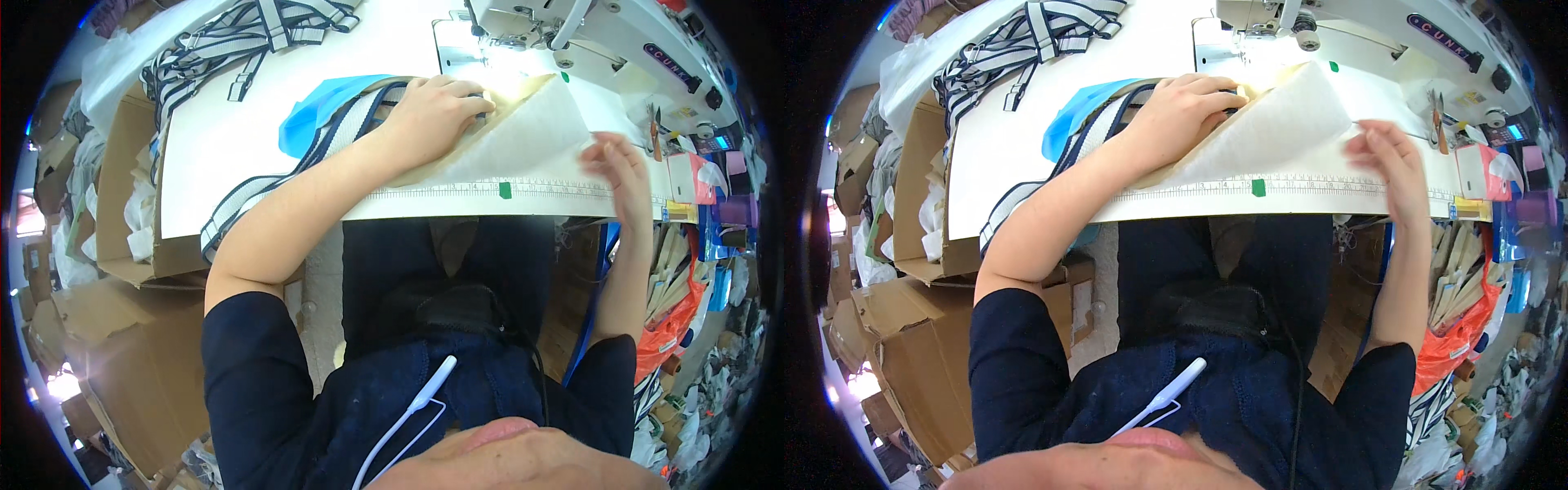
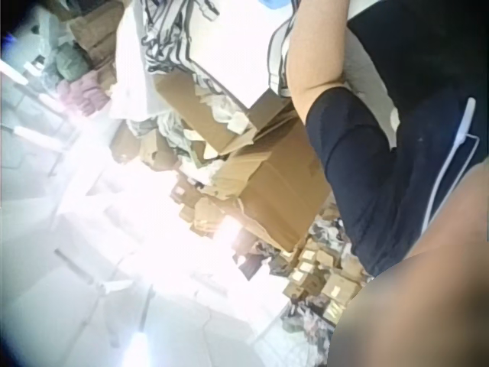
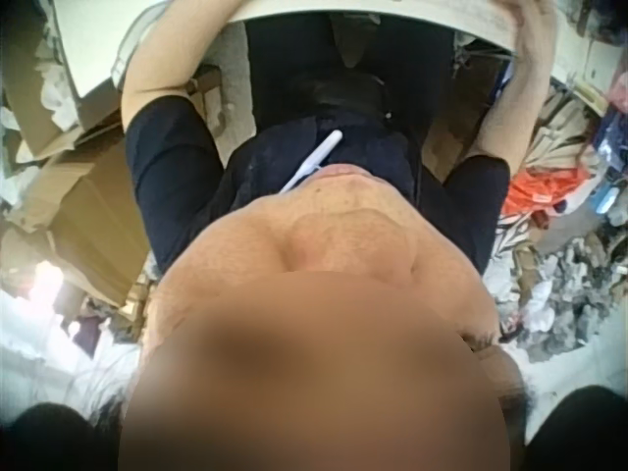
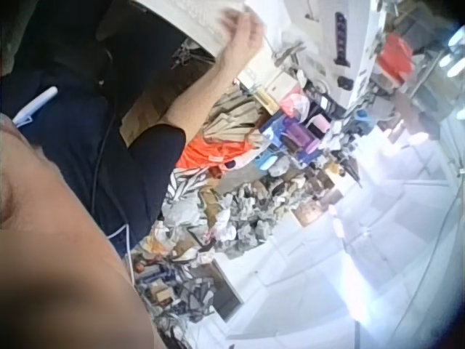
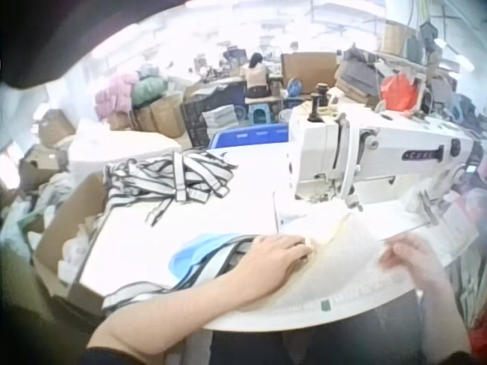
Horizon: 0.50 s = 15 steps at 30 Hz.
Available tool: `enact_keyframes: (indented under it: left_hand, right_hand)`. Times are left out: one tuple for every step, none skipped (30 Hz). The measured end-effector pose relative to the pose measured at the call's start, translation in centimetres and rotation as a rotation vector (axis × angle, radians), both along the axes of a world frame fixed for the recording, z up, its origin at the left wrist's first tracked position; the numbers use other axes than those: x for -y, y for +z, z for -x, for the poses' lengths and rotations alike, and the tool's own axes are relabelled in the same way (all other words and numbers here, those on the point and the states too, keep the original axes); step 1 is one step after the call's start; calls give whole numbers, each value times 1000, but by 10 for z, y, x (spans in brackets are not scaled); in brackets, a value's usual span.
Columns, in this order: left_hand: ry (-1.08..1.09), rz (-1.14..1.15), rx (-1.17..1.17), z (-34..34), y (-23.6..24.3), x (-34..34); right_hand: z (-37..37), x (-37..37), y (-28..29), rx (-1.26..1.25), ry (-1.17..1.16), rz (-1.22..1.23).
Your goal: Sewing leather and fabric components together with a zipper and lining using an industrial sewing machine.
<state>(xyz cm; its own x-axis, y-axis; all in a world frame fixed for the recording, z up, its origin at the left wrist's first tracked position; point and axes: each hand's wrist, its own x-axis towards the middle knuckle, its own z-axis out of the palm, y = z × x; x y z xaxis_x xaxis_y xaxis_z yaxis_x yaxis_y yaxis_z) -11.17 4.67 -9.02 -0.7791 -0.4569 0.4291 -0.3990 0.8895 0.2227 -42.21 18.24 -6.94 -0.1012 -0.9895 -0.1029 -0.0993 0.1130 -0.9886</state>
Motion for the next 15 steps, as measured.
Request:
enact_keyframes:
  left_hand:
    - [18, 5, 28, 5, 1, 0]
    - [35, 11, 58, 8, 2, -1]
    - [41, 11, 70, 6, 0, -1]
    - [52, 2, 66, 4, 0, -1]
    - [65, -10, 65, 1, -2, -2]
    - [56, -11, 68, 0, -5, -1]
    - [52, 9, 39, 0, -7, 1]
    - [49, 27, 10, -1, -10, 3]
    - [45, 26, 9, 0, -11, 4]
    - [41, 20, -24, 0, -11, 4]
    - [39, 11, -59, 0, -11, 4]
    - [51, 7, -59, -1, -7, 3]
    - [66, -211, -53, 2, 2, 3]
    - [79, -431, -47, 4, 9, 4]
    - [70, -441, -97, 3, 13, 5]
  right_hand:
    - [0, 9, 4, -187, -122, 179]
    - [-4, 16, 9, -374, -246, 357]
    - [-26, 26, 17, -427, -189, 532]
    - [-50, 35, 32, -577, -35, 683]
    - [-75, 42, 41, -723, 125, 830]
    - [-94, 52, 42, -779, 251, 864]
    - [-103, 65, 40, -835, 376, 898]
    - [-99, 75, 33, -836, 367, 896]
    - [-94, 86, 22, -949, 492, 720]
    - [-89, 92, 13, -1050, 621, 544]
    - [-86, 92, 6, -1049, 626, 546]
    - [-81, 88, -1, -1010, 597, 633]
    - [-76, 84, -6, -974, 561, 708]
    - [-72, 83, -8, -974, 566, 699]
    - [-71, 82, -10, -972, 552, 734]
